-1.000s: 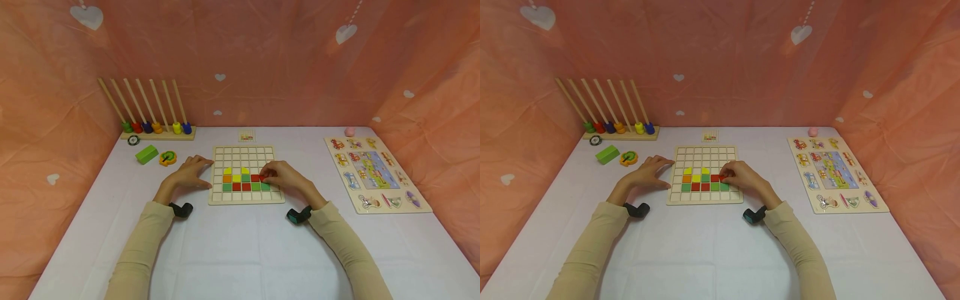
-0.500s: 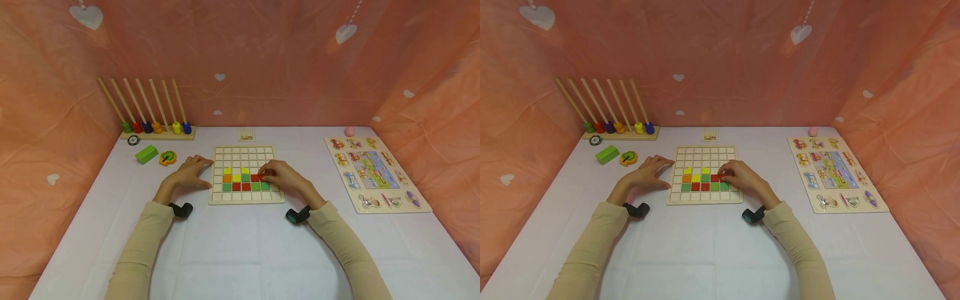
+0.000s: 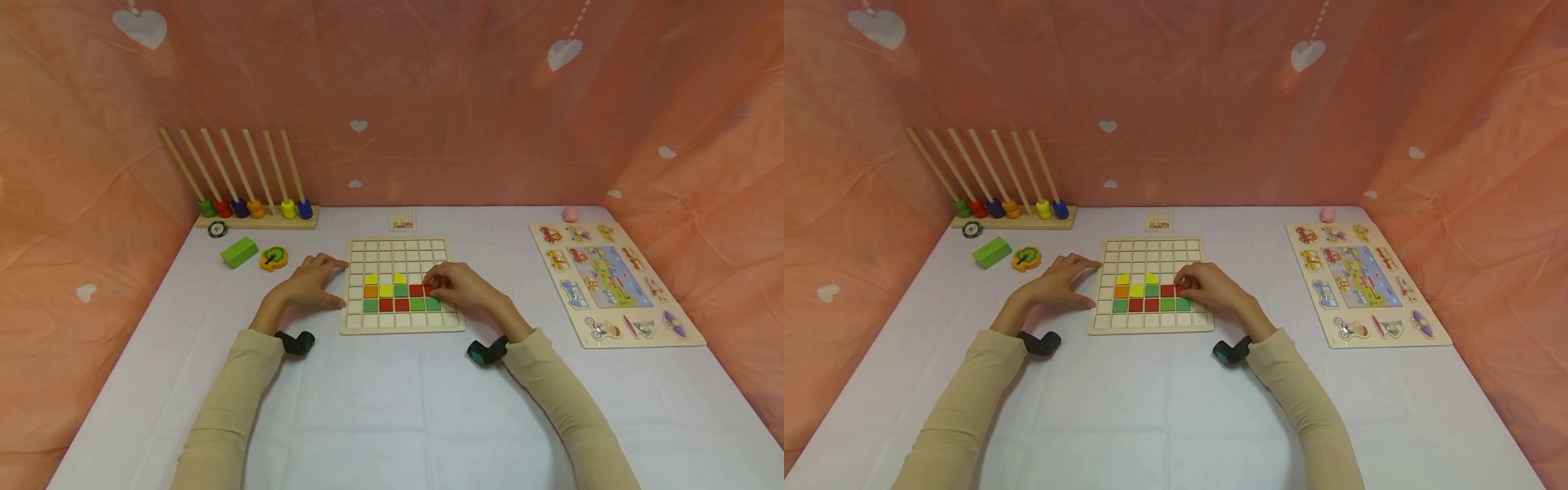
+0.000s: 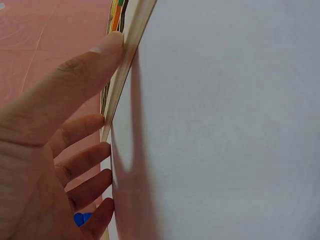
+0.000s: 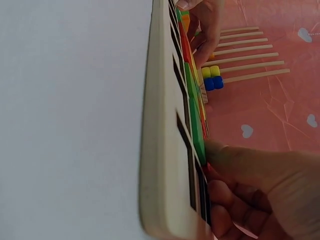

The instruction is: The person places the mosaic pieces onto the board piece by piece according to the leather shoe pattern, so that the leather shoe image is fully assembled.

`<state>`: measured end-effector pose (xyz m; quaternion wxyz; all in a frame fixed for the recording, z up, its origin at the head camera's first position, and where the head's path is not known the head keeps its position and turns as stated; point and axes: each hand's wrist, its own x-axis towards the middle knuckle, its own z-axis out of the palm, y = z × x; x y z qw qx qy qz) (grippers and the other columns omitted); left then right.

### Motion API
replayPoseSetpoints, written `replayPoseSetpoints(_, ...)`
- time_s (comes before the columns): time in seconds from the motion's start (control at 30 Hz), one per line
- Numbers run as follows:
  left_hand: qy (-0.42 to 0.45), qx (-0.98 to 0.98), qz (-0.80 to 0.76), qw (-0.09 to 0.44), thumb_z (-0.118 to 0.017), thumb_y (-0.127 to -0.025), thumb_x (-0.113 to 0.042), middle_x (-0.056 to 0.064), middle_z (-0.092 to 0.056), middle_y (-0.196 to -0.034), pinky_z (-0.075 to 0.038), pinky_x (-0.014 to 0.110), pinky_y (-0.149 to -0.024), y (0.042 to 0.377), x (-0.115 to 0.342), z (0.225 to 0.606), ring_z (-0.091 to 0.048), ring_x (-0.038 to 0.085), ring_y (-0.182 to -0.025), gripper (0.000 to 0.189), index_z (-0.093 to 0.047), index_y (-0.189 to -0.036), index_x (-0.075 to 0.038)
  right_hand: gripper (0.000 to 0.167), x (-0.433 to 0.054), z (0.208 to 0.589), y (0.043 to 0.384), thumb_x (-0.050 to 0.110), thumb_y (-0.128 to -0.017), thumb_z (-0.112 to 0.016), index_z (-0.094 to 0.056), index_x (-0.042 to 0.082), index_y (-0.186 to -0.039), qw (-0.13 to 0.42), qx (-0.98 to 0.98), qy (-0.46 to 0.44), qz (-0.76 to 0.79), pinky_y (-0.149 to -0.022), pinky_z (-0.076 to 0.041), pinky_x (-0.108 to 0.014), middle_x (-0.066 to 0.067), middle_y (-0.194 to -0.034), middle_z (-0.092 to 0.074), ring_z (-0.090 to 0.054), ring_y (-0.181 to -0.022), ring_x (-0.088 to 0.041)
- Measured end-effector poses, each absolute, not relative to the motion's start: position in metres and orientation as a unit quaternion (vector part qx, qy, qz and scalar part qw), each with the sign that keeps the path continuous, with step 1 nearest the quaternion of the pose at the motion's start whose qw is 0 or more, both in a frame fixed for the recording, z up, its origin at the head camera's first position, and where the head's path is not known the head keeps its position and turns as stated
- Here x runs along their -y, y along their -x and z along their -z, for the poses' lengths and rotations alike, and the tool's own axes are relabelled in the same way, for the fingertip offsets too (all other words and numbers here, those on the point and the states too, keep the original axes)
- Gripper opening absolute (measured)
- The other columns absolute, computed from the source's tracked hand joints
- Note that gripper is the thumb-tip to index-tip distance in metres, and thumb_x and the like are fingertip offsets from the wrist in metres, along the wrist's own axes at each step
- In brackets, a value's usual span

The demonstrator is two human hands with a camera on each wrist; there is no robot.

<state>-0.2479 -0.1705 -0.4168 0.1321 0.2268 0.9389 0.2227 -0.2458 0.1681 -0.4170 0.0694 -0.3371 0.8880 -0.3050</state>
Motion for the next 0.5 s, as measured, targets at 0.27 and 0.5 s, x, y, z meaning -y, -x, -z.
replayPoseSetpoints(0.27, -0.231, -0.939, -0.220, 0.129, -0.079, -0.072, -0.038, 0.016, -0.038, -0.136, -0.028, 0.050, -0.103, 0.249, 0.171, 0.416, -0.032, 0.032, -0.118, 0.082, -0.041, -0.140, -0.010, 0.014, -0.170, 0.415, 0.244, 0.015, -0.090, -0.062, -0.070, 0.008, -0.099, 0.070, -0.895, 0.299, 0.323, -0.073, -0.046, -0.028, -0.001, -0.093, -0.066, -0.055, -0.081, -0.013)
replayPoseSetpoints(0.5, -0.233, -0.929, -0.247, 0.147, -0.076, -0.076, -0.036, 0.016, -0.039, -0.134, -0.028, 0.053, -0.103, 0.252, 0.175, 0.414, -0.032, 0.033, -0.121, 0.075, -0.043, -0.138, -0.007, 0.021, -0.183, 0.408, 0.249, 0.012, -0.089, -0.062, -0.066, 0.000, -0.107, 0.001, -0.899, 0.292, 0.325, -0.074, -0.048, -0.036, -0.009, -0.096, -0.064, -0.057, -0.085, -0.020)
